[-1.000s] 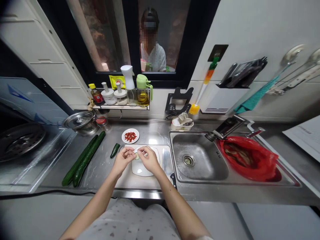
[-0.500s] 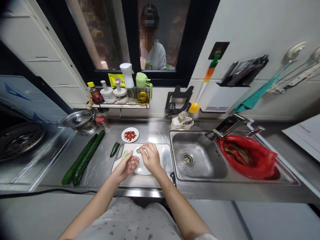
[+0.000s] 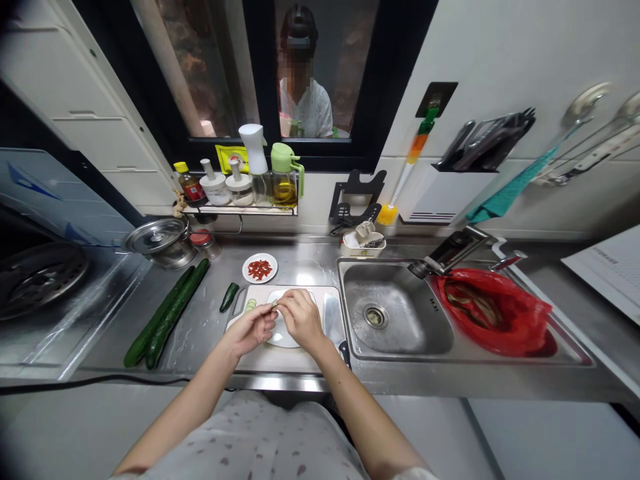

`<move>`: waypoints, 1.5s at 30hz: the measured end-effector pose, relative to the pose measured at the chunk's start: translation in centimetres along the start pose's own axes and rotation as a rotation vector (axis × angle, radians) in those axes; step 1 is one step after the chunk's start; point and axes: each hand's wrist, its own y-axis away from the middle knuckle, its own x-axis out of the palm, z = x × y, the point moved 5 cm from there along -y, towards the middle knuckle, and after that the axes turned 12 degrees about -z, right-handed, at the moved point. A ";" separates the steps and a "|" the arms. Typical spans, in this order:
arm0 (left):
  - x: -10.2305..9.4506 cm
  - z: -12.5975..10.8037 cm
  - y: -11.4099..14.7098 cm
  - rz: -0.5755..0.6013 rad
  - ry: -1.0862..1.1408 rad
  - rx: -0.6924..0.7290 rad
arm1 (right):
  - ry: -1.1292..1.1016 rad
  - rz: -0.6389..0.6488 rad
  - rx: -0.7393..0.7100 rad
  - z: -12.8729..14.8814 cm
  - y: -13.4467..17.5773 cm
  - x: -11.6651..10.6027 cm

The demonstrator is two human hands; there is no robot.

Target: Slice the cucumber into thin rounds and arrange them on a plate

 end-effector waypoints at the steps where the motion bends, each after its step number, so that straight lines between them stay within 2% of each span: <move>1: 0.0 -0.2 0.1 -0.002 -0.001 0.023 | 0.000 0.002 0.003 -0.1 0.1 0.0; 5: 0.1 -1.1 0.5 -0.020 -0.060 0.127 | -0.018 0.014 0.001 0.0 0.2 0.1; 10: 0.2 -2.2 1.2 -0.068 -0.270 0.315 | -0.045 0.057 0.005 0.3 0.2 0.1; 13: 0.1 -3.0 1.5 -0.122 -0.391 0.441 | -0.076 0.084 0.031 0.5 0.2 0.0; 17: 0.2 -3.7 1.9 -0.136 -0.437 0.536 | -0.159 0.096 0.098 0.7 0.1 0.1; 29: -0.2 -3.7 1.5 -0.169 -0.506 0.660 | -0.388 0.029 0.484 -0.7 0.3 1.3; 34: -0.4 -3.3 0.8 -0.176 -0.452 0.674 | -0.484 0.051 0.672 -1.6 0.9 2.0; 41: -0.3 -2.5 -0.9 -0.216 -0.278 0.694 | -0.582 0.105 0.940 -3.9 2.2 3.5; 45: -0.5 -2.1 -2.6 -0.229 -0.307 0.727 | -0.513 0.089 1.003 -5.7 2.8 4.1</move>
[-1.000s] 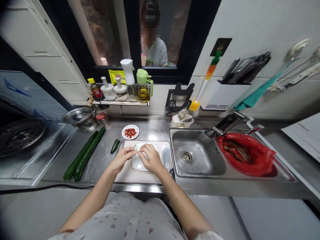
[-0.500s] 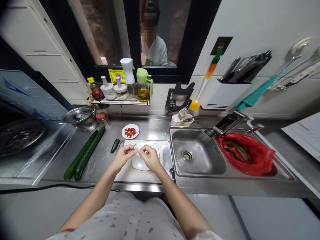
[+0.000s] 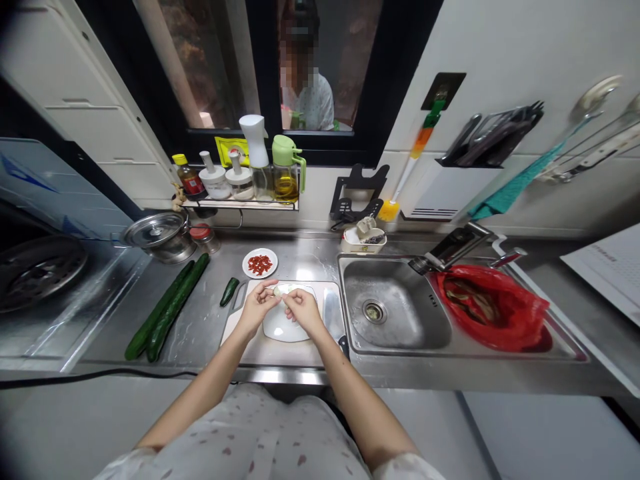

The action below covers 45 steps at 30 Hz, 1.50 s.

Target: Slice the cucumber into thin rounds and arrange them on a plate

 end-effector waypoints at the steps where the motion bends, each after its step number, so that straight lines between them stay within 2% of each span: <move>1: 0.0 0.5 -0.3 -0.008 -0.022 0.009 | 0.019 -0.016 -0.005 -0.3 -0.4 -0.1; 6: 0.0 3.3 -1.5 -0.070 -0.102 0.020 | 0.097 -0.020 -0.069 -2.2 -2.3 -0.7; 10: -0.3 5.8 -2.0 -0.088 -0.173 -0.002 | 0.240 -0.033 -0.162 -3.9 -3.3 -1.3; 18: -1.0 9.4 -2.9 -0.091 -0.509 -0.008 | 0.504 -0.121 -0.184 -7.5 -4.9 -2.3; 26: -0.4 9.8 -5.0 -0.091 -0.716 0.006 | 0.602 -0.115 -0.270 -7.4 -7.4 -2.2; 33: 0.3 10.0 -6.1 -0.107 -0.858 0.002 | 0.716 -0.098 -0.259 -7.4 -9.1 -1.6; 37: 0.5 10.1 -6.3 -0.107 -0.926 -0.003 | 0.796 -0.074 -0.272 -7.5 -9.7 -1.3; 45: 1.2 9.4 -6.6 -0.073 -1.058 0.079 | 0.952 -0.046 -0.349 -7.0 -9.7 -0.7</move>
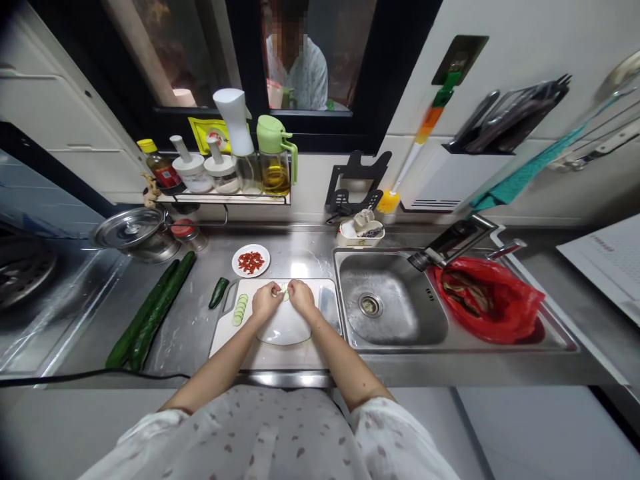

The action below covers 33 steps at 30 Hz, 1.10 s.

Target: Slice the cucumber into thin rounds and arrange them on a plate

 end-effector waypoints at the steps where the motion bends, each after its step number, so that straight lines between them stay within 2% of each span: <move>1: 0.0 -0.1 0.0 0.002 -0.018 0.008 | 0.020 0.004 -0.007 0.1 0.0 0.0; 15: 0.5 -0.3 0.0 -0.006 -0.094 0.065 | 0.165 0.057 -0.079 0.7 0.2 0.2; 33: 0.8 -0.3 -0.1 0.030 -0.096 0.038 | 0.328 0.101 -0.099 0.7 0.6 0.0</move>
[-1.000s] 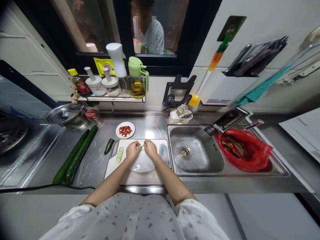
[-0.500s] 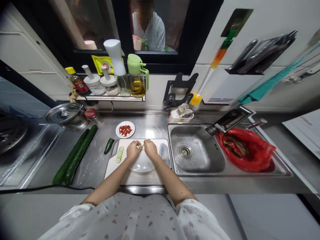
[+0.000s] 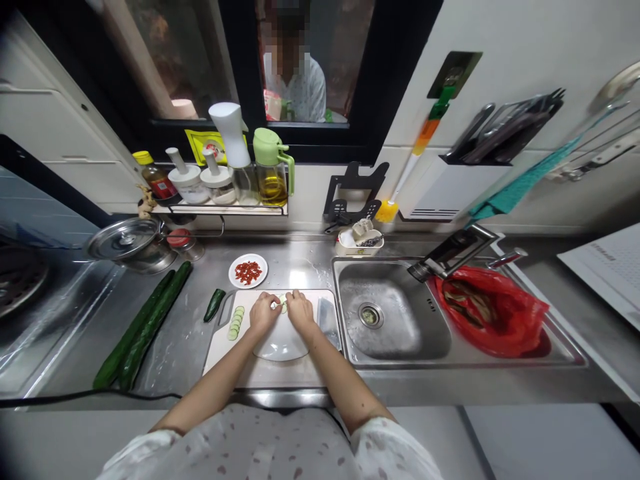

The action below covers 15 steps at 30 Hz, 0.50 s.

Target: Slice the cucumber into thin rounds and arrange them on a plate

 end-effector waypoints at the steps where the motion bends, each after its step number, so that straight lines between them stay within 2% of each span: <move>1: 0.0 0.0 0.0 0.000 0.000 0.003 | 0.003 -0.001 0.005 0.0 0.0 -0.1; 9: -0.6 0.2 0.0 -0.037 0.069 -0.010 | -0.030 -0.064 0.151 -1.0 0.7 -1.1; 15: -0.4 0.0 -0.2 -0.061 0.039 -0.003 | -0.026 -0.072 0.246 -1.5 0.6 -0.9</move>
